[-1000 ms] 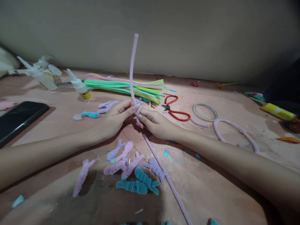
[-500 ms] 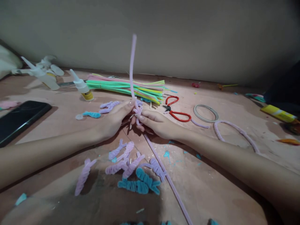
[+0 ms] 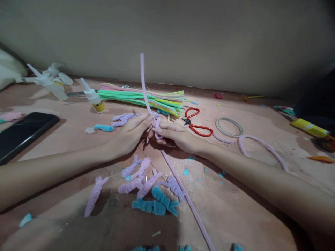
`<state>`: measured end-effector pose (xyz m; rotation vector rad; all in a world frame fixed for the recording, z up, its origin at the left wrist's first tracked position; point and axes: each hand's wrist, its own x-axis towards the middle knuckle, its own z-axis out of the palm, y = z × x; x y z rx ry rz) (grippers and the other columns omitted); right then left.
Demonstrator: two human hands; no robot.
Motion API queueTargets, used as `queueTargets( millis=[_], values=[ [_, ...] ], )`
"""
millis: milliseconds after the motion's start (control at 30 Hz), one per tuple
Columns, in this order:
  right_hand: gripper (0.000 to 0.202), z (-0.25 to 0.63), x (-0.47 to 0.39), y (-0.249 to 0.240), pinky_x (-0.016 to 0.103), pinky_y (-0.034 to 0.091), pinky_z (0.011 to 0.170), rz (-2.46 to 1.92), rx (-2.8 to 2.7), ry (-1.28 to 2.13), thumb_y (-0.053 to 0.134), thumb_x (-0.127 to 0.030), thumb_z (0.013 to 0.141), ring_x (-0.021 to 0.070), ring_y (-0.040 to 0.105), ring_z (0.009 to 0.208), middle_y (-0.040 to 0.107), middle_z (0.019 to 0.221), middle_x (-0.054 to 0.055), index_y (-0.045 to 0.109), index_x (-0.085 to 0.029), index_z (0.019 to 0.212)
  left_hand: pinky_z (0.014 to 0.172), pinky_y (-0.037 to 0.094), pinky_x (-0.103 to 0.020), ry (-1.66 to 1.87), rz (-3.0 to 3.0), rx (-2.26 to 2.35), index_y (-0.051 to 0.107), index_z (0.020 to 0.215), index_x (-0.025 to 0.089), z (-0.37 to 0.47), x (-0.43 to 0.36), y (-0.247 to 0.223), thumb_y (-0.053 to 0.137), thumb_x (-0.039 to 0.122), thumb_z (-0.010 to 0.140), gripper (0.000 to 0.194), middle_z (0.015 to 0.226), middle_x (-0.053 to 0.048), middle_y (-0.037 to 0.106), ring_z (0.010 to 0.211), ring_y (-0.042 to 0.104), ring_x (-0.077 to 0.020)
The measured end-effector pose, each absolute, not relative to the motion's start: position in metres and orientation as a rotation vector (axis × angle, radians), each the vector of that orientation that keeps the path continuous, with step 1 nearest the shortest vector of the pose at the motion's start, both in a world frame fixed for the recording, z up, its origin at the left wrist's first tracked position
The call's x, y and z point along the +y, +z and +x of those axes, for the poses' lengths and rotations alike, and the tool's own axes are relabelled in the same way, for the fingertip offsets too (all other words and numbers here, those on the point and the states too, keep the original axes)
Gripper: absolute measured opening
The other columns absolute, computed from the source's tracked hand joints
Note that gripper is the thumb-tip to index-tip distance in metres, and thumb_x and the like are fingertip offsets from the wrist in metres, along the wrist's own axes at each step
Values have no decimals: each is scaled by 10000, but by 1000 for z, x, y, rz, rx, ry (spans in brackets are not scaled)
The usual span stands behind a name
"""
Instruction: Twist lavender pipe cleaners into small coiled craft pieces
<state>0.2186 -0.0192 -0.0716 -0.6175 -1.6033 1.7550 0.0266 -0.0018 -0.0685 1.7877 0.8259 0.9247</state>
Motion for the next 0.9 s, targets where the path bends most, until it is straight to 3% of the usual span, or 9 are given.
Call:
queueTargets(
  millis=[200, 333, 600, 900],
  values=[
    [442, 211, -20, -76, 224, 264, 400, -690, -1360, 1778, 629, -560, 990, 59, 375, 430, 421, 578, -83, 479, -206, 771, 642, 426, -279, 917, 1785, 838, 536, 816, 202, 29, -4, -67, 549, 577, 1018, 426, 773, 1, 544, 707, 485, -143],
    [432, 215, -17, -75, 204, 246, 414, -600, -1480, 1719, 738, -527, 926, 34, 369, 457, 453, 610, -89, 519, -183, 785, 574, 392, -287, 913, 1775, 848, 533, 804, 209, 31, -7, -62, 571, 625, 990, 457, 703, 8, 506, 650, 445, -146],
    [304, 219, -17, -78, 204, 275, 470, -547, -1505, 1727, 687, -424, 976, 47, 391, 507, 493, 648, -72, 579, -167, 856, 514, 444, -282, 852, 1608, 793, 510, 822, 207, 31, -11, -64, 597, 619, 975, 448, 710, 15, 530, 590, 519, -136],
    [203, 217, -17, -78, 183, 270, 359, -886, -1457, 1437, 584, -332, 1016, 58, 399, 389, 462, 539, -86, 589, -188, 875, 682, 451, -300, 854, 1847, 930, 561, 918, 192, 31, -10, -62, 535, 523, 1023, 348, 833, -12, 598, 761, 567, -168]
  ],
)
